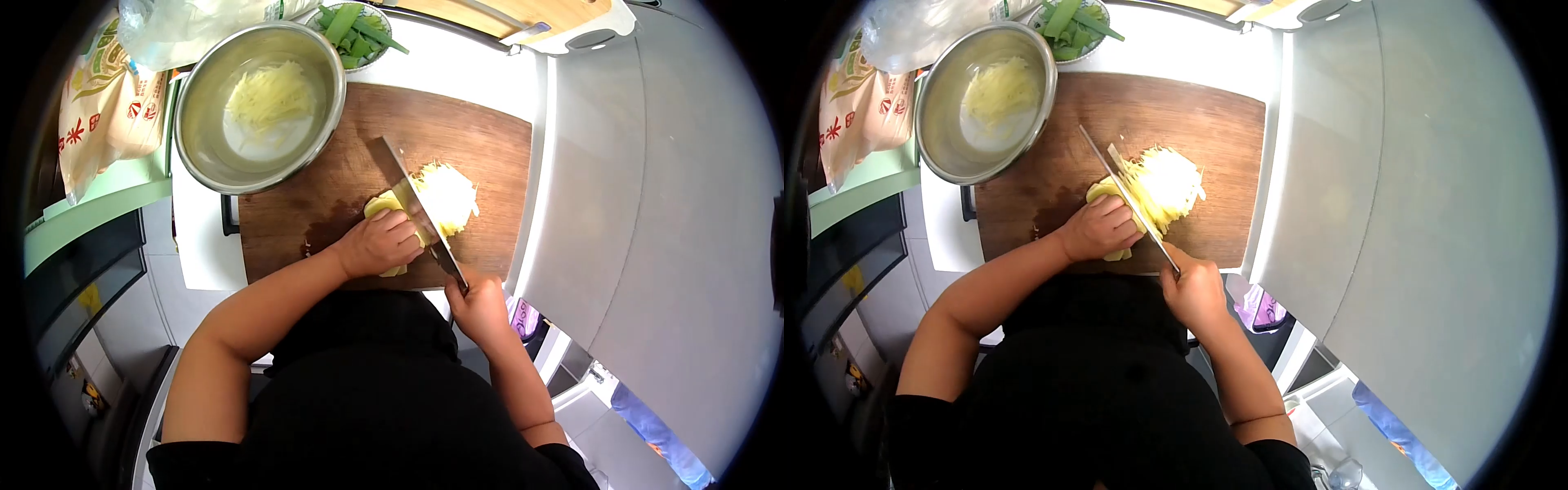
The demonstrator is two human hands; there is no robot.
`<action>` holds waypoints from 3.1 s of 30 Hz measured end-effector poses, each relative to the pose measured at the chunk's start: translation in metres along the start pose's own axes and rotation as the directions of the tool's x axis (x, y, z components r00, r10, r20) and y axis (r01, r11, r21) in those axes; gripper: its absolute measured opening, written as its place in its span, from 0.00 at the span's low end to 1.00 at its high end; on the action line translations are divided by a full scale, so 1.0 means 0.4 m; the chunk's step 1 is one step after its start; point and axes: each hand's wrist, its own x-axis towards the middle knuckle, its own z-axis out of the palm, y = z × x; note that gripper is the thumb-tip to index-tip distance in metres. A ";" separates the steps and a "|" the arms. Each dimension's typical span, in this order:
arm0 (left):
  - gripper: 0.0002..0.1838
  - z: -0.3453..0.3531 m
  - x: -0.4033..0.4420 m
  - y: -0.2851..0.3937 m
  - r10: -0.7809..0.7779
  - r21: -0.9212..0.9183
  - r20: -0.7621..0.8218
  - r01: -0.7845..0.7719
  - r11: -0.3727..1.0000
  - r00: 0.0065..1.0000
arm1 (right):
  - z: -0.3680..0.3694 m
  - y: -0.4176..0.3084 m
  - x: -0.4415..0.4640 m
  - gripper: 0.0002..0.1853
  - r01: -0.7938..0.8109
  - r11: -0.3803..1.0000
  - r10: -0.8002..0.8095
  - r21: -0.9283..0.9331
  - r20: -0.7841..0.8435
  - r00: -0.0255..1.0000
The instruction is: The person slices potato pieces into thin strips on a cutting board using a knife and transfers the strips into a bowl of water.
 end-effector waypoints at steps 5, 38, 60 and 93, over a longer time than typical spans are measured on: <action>0.06 0.006 -0.007 -0.001 -0.002 0.002 -0.001 0.002 1.000 1.000 | 0.010 0.008 -0.003 0.17 -0.066 0.996 0.070 -0.065 0.066 0.995; 0.07 -0.013 0.000 -0.002 -0.009 -0.004 0.054 0.009 1.000 0.999 | 0.051 0.020 0.041 0.06 0.065 0.998 -0.064 0.011 -0.066 0.996; 0.09 0.003 -0.003 0.003 -0.013 -0.002 0.030 0.013 1.000 0.999 | 0.058 0.013 0.048 0.06 0.058 0.998 -0.058 -0.007 -0.039 0.998; 0.07 0.004 -0.018 0.002 -0.025 -0.006 -0.017 0.025 1.000 1.000 | 0.015 0.005 -0.005 0.17 -0.066 0.997 0.070 -0.048 0.075 0.995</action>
